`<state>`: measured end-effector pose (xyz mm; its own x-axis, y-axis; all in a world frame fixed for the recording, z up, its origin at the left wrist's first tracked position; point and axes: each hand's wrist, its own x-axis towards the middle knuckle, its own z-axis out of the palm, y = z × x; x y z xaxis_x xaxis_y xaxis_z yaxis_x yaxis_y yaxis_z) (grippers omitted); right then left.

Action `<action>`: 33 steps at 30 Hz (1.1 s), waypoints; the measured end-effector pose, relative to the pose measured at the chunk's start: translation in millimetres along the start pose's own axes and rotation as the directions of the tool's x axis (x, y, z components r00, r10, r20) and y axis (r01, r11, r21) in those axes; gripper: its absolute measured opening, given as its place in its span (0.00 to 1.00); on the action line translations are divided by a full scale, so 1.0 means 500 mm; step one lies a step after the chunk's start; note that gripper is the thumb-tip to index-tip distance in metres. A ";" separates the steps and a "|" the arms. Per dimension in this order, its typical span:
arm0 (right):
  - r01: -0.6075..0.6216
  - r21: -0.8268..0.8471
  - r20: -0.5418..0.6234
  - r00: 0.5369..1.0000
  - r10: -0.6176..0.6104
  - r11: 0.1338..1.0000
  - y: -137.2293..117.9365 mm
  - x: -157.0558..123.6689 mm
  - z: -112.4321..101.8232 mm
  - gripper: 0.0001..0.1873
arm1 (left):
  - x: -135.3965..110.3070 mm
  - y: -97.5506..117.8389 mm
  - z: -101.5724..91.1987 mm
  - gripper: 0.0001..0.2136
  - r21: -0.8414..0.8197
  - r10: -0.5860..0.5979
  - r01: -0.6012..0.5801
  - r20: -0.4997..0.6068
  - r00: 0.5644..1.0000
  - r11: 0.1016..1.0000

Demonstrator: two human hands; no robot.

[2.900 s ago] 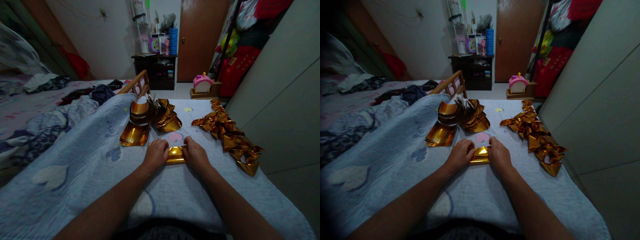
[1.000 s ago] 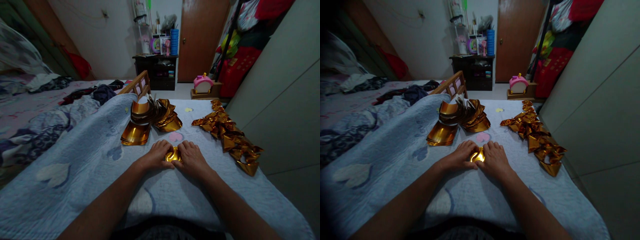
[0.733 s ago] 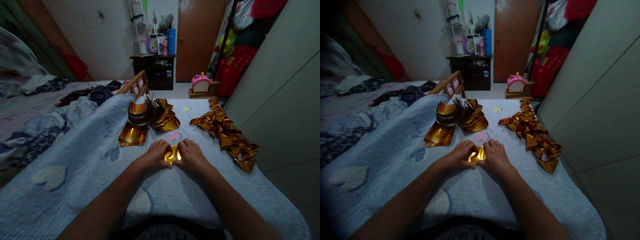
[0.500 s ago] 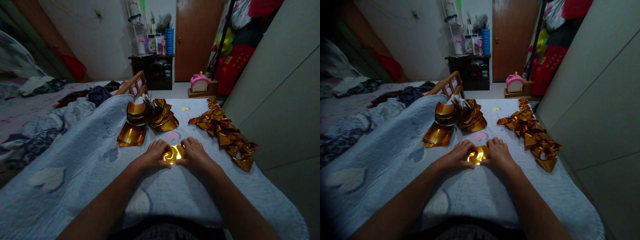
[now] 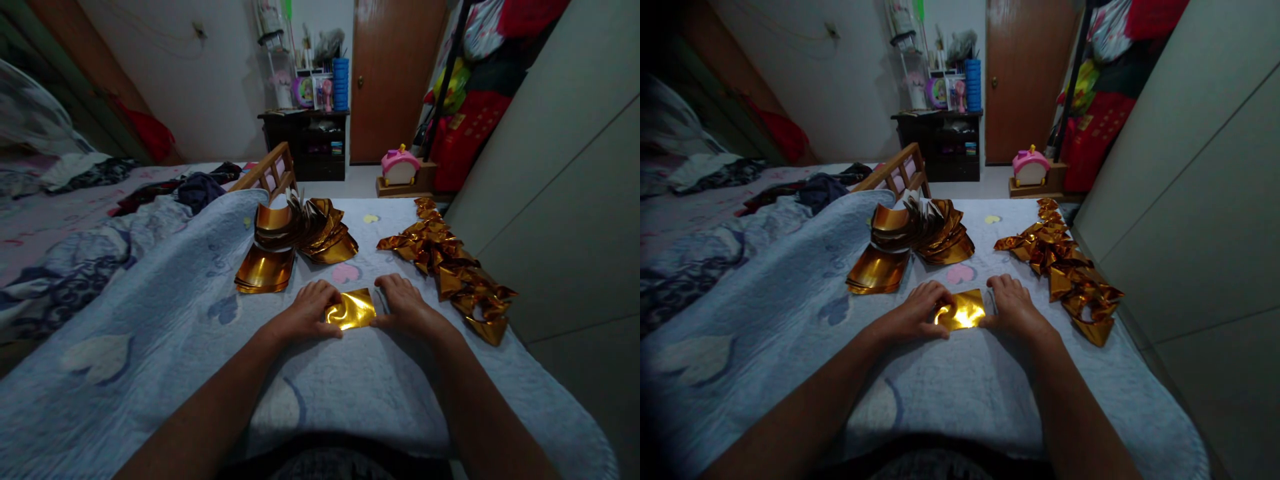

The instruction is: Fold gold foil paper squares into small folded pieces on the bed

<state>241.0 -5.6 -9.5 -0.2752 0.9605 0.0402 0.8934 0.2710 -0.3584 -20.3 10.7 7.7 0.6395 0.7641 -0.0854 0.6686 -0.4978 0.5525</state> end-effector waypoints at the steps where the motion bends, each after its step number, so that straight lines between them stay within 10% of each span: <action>1: 0.000 0.004 0.011 1.000 0.000 1.000 0.003 0.000 -0.002 0.30 | -0.001 -0.002 0.001 0.24 0.000 0.007 -0.007 -0.002 1.000 1.000; 12: 0.156 0.310 -0.032 0.988 -0.154 0.938 -0.025 0.006 -0.050 0.16 | -0.001 0.001 0.002 0.32 0.014 0.006 -0.006 0.006 1.000 1.000; 23: 0.257 0.149 0.088 0.958 -0.271 0.955 -0.074 0.003 -0.010 0.10 | -0.003 0.002 -0.006 0.20 -0.046 0.041 -0.043 -0.042 0.998 0.998; 33: 0.266 0.299 0.009 0.960 -0.281 0.916 -0.072 0.019 -0.010 0.13 | 0.000 0.001 -0.002 0.09 -0.339 0.059 -0.174 -0.325 0.944 0.924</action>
<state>207.7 -6.1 8.3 -0.5181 0.8452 0.1313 0.6394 0.4847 -0.5968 -20.3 11.0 8.9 0.5193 0.8254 0.2213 0.3779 -0.4541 0.8068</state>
